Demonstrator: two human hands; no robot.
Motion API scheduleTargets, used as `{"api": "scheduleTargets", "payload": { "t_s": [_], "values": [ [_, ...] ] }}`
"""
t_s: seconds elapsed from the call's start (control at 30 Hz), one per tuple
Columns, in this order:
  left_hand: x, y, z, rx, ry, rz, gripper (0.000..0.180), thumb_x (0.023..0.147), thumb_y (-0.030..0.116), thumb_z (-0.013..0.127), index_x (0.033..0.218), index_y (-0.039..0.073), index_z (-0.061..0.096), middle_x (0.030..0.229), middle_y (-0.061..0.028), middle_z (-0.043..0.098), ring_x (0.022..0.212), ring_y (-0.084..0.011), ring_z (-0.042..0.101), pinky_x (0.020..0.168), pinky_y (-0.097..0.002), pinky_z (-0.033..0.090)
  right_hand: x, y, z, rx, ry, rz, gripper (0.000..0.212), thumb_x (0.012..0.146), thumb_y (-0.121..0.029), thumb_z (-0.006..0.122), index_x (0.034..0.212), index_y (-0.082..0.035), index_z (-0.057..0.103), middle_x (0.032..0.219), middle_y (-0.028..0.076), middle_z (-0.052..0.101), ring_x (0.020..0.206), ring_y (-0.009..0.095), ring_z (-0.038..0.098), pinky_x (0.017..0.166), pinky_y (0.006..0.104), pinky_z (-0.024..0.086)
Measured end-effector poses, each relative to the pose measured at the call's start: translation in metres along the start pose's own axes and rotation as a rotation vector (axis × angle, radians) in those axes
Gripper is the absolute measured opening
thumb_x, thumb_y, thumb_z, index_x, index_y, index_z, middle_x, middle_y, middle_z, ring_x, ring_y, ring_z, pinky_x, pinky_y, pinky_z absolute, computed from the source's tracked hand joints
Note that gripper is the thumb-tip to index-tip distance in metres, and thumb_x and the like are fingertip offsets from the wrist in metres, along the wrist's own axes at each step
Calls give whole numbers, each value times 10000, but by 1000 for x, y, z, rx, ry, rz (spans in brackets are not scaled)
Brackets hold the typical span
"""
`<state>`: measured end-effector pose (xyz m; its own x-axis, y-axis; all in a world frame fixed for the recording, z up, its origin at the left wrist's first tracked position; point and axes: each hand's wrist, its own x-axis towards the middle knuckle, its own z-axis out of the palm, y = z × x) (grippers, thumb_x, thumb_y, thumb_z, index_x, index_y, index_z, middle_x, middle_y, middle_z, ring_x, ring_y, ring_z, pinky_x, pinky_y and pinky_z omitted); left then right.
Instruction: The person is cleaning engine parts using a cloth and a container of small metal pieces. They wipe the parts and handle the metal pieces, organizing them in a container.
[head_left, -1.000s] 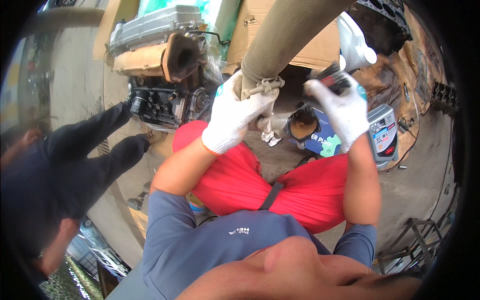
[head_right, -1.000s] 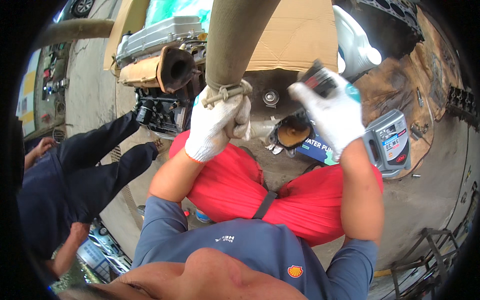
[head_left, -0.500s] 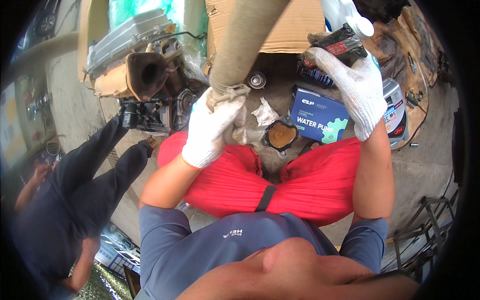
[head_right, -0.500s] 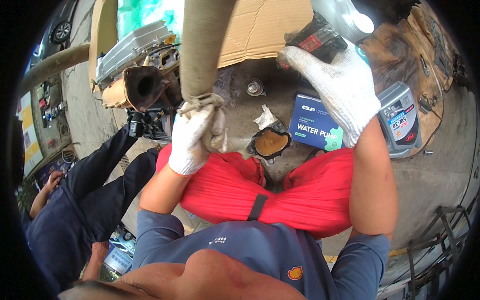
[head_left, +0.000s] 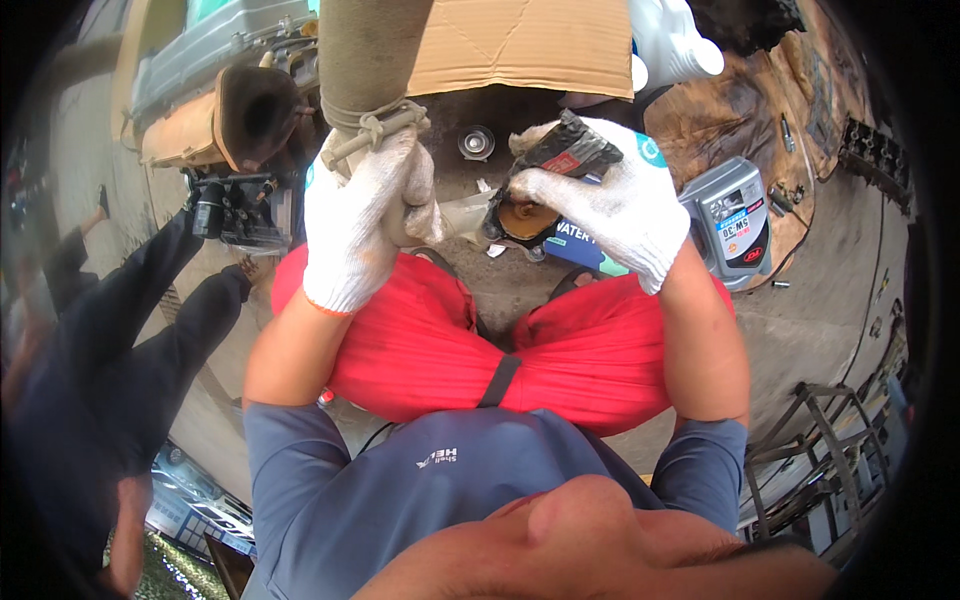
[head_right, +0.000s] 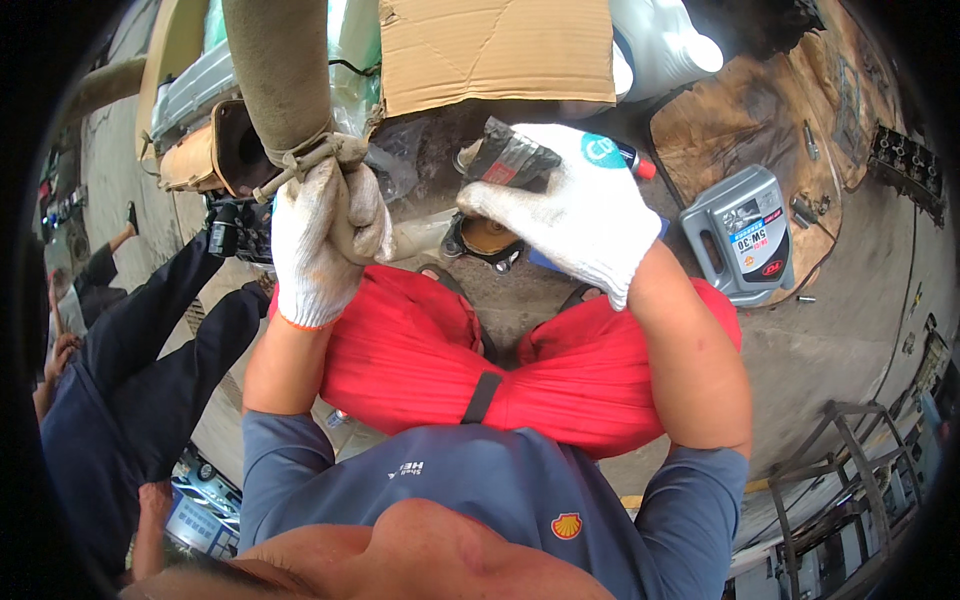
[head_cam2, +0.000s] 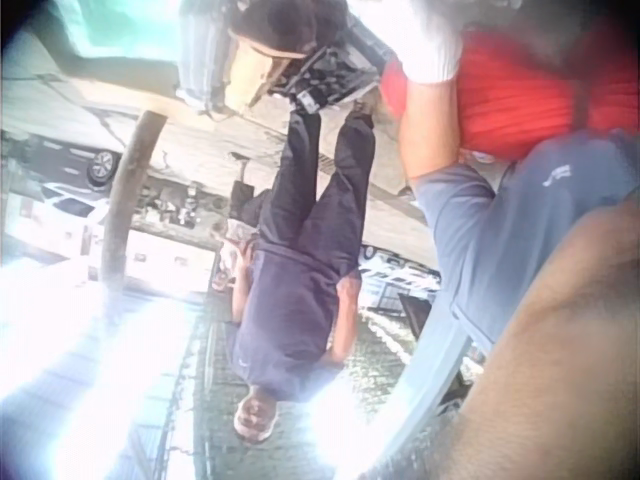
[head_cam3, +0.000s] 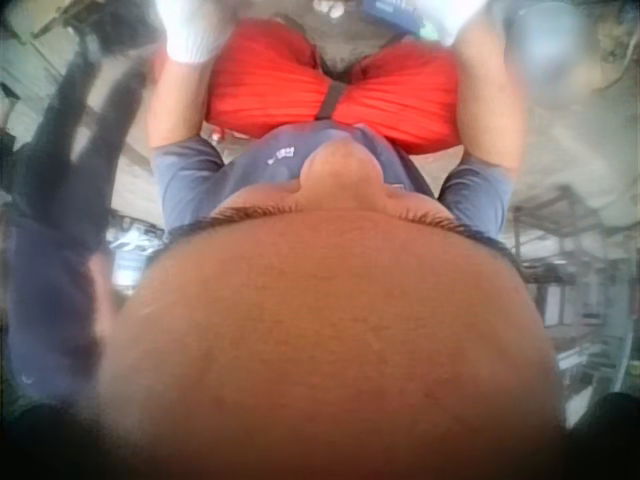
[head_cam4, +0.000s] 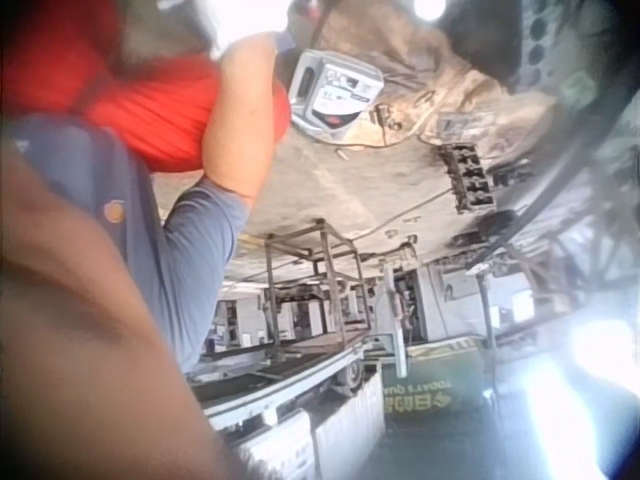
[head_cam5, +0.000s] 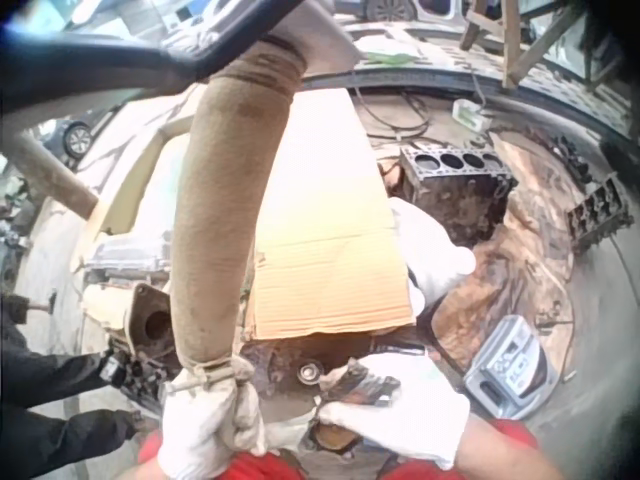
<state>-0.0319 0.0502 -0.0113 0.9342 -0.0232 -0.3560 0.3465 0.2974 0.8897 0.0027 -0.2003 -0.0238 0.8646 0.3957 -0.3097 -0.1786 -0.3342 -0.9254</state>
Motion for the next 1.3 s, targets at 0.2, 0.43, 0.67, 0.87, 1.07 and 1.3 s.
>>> {"api": "scheduleTargets", "payload": {
  "t_s": [0.2, 0.43, 0.67, 0.87, 1.07, 1.3],
  "values": [
    [-7, 0, 0, 33, 1, 16, 350, 1078, 263, 613, 1308, 10, 544, 777, -94, 563, 533, -195, 536, 494, -357, 500, -6, -6, 12, -106, -18, -51, 381, 879, -358, 826, 1134, -80, 775, 1013, 133, 777, 907, 295, 743, 826, 378, 575],
    [-13, 4, -3, 42, 0, 17, 350, 1073, 240, 616, 1321, 3, 543, 776, -96, 563, 531, -193, 530, 496, -358, 500, -8, -6, 25, -243, 15, -105, 373, 885, -398, 811, 1071, -79, 763, 993, 155, 749, 876, 349, 712, 777, 414, 563],
    [-15, 5, -6, 13, -27, 39, 342, 1087, 264, 593, 1304, 6, 540, 764, -85, 538, 519, -181, 503, 495, -350, 493, -6, -12, 27, -271, 24, -31, 377, 886, -427, 797, 1002, -71, 755, 967, 174, 738, 884, 386, 700, 775, 442, 555],
    [-19, 0, -12, -36, -19, 59, 376, 1086, 312, 602, 1307, 12, 553, 762, -74, 527, 515, -167, 479, 482, -341, 484, -2, -4, 24, -287, 77, -32, 399, 894, -450, 762, 1049, -82, 766, 995, 157, 762, 916, 362, 723, 826, 419, 566],
    [-21, 5, -9, -79, -44, 46, 375, 1083, 321, 610, 1297, 17, 564, 770, -75, 534, 516, -168, 482, 480, -342, 488, 1, -5, 18, -279, 100, 43, 408, 892, -473, 753, 1043, -95, 777, 964, 146, 764, 882, 334, 729, 823, 403, 566],
    [-18, 9, -5, -38, -23, 52, 366, 1074, 296, 627, 1300, 16, 561, 776, -82, 545, 531, -182, 499, 472, -345, 484, 5, 5, 11, -191, 142, 118, 311, 881, -247, 839, 1071, -7, 782, 928, 50, 794, 867, 101, 725, 838, 280, 578]
  ]
}}
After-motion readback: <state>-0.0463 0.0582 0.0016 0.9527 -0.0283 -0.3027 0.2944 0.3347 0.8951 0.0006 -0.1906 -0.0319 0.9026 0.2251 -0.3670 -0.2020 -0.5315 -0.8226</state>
